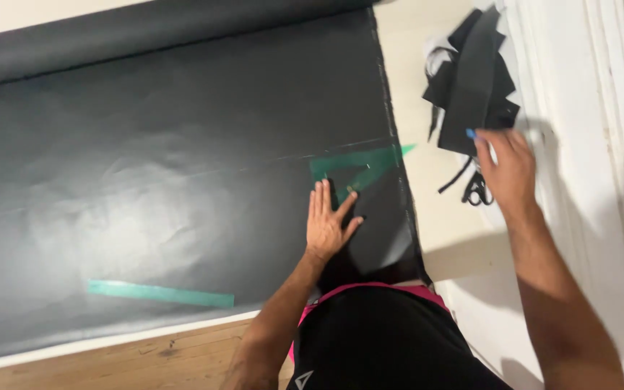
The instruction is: Marking layout lines on a sheet of leather using rulers and chalk
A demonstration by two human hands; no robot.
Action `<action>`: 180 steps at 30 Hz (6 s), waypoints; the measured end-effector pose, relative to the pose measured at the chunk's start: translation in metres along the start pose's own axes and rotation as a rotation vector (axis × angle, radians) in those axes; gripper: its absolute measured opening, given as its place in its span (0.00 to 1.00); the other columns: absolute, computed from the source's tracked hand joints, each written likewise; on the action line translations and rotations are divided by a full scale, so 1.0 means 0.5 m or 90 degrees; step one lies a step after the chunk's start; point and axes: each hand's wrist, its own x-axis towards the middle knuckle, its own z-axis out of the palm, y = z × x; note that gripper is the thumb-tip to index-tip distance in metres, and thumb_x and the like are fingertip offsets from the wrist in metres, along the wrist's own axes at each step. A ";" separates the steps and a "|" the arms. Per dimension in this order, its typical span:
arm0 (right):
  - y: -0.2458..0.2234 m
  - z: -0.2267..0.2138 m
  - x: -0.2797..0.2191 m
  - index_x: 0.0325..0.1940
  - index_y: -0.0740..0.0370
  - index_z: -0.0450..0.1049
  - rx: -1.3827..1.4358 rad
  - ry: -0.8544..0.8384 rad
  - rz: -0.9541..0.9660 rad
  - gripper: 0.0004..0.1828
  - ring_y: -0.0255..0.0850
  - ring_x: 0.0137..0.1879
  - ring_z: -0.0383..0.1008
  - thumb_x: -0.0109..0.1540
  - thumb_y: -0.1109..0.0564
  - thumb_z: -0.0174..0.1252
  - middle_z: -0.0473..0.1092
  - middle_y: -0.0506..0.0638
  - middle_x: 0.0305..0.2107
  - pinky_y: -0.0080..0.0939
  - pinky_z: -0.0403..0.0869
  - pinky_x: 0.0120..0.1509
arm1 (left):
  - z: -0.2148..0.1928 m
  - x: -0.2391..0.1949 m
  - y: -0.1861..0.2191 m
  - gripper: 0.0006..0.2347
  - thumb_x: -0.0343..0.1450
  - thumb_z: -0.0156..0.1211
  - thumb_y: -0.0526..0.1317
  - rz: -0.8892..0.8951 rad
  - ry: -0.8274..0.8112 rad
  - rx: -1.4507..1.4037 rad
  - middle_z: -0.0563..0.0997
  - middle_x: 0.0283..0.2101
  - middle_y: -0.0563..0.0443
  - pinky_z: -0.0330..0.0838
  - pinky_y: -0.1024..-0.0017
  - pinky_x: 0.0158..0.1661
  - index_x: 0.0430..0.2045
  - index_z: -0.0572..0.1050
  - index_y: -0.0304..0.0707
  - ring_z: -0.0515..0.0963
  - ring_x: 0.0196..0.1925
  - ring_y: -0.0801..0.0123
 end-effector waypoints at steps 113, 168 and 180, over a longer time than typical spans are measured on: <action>-0.948 0.410 -0.136 0.29 0.57 0.63 1.243 -0.337 0.818 0.11 0.42 0.20 0.55 0.59 0.49 0.44 0.60 0.54 0.18 0.38 0.52 0.21 | -0.444 -0.725 -0.575 0.33 0.62 0.64 0.64 -0.037 -0.042 0.246 0.67 0.69 0.46 0.55 0.49 0.68 0.59 0.69 0.52 0.65 0.71 0.56; -0.351 0.208 -0.492 0.53 0.58 0.82 0.327 -0.249 0.083 0.19 0.35 0.28 0.67 0.60 0.53 0.75 0.73 0.44 0.23 0.40 0.61 0.40 | -0.028 -0.087 -0.079 0.36 0.73 0.46 0.74 0.175 -0.143 0.040 0.56 0.74 0.39 0.44 0.36 0.73 0.70 0.68 0.54 0.52 0.77 0.43; -0.341 0.207 -0.496 0.58 0.55 0.80 0.305 -0.326 0.077 0.25 0.35 0.30 0.69 0.59 0.47 0.74 0.77 0.46 0.28 0.43 0.63 0.44 | -0.026 -0.088 -0.082 0.37 0.72 0.45 0.76 0.180 -0.141 0.053 0.56 0.74 0.39 0.45 0.36 0.73 0.70 0.67 0.55 0.52 0.77 0.44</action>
